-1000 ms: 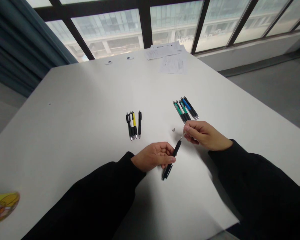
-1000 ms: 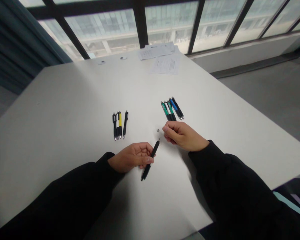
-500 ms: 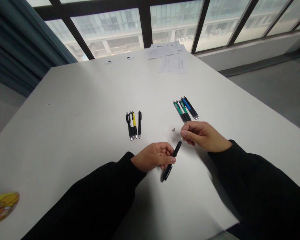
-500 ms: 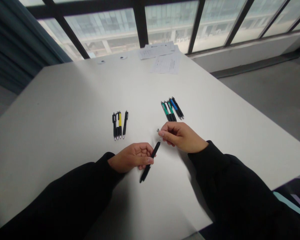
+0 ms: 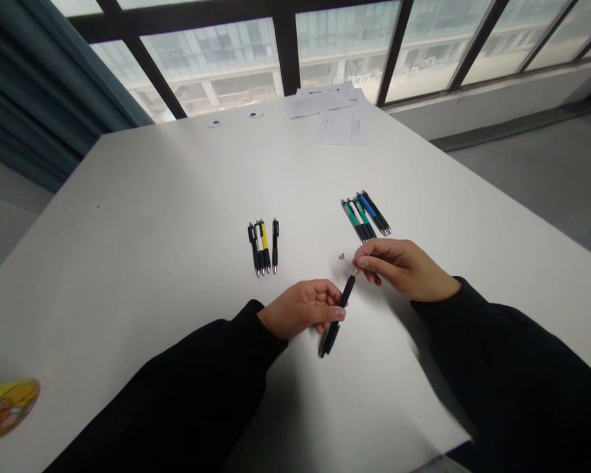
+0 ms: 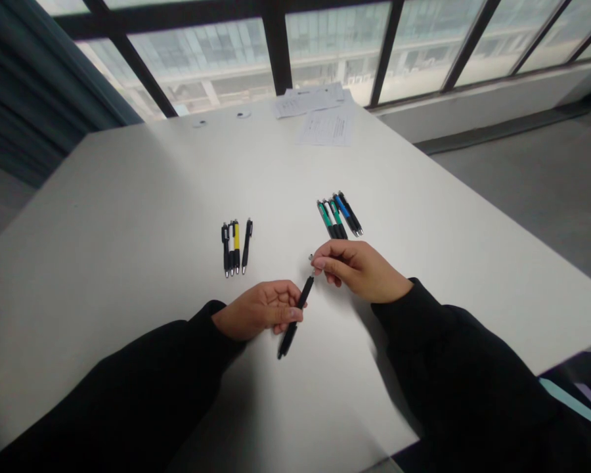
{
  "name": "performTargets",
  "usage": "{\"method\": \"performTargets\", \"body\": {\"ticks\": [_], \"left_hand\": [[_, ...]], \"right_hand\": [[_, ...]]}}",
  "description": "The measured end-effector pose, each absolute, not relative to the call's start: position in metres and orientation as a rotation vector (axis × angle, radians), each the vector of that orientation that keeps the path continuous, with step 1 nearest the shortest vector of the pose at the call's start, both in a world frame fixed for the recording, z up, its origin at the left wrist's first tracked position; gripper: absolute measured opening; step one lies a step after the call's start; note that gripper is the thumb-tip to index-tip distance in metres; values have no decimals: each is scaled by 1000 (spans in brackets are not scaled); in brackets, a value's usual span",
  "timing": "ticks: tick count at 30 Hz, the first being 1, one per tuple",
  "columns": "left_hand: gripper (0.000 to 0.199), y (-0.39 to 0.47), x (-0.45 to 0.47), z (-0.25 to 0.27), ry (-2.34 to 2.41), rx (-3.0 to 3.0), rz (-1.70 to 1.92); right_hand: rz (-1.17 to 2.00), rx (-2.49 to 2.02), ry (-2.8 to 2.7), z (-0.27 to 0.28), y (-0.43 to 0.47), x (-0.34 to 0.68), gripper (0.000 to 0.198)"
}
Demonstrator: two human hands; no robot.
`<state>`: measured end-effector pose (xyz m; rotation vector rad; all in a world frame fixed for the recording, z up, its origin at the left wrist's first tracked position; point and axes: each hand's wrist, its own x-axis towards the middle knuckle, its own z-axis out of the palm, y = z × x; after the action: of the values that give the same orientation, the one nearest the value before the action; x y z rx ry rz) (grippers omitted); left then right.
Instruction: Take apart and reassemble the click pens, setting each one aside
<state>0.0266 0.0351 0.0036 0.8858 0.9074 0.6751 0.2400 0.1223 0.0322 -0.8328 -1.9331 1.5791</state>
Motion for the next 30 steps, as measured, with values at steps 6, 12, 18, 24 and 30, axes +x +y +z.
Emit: {"method": "performTargets", "body": {"ticks": [6, 12, 18, 24, 30], "left_hand": [[35, 35, 27, 1, 901, 903, 671], [35, 34, 28, 5, 931, 913, 682], [33, 34, 30, 6, 935, 913, 693], [34, 34, 29, 4, 952, 914, 677], [36, 35, 26, 3, 949, 915, 666]], "right_hand": [[1586, -749, -2074, 28, 122, 241, 24], [1182, -786, -2147, 16, 131, 239, 29], [777, -621, -2483, 0, 133, 229, 31], [1131, -807, -2161, 7, 134, 234, 15], [1699, -682, -1620, 14, 133, 243, 27]]}}
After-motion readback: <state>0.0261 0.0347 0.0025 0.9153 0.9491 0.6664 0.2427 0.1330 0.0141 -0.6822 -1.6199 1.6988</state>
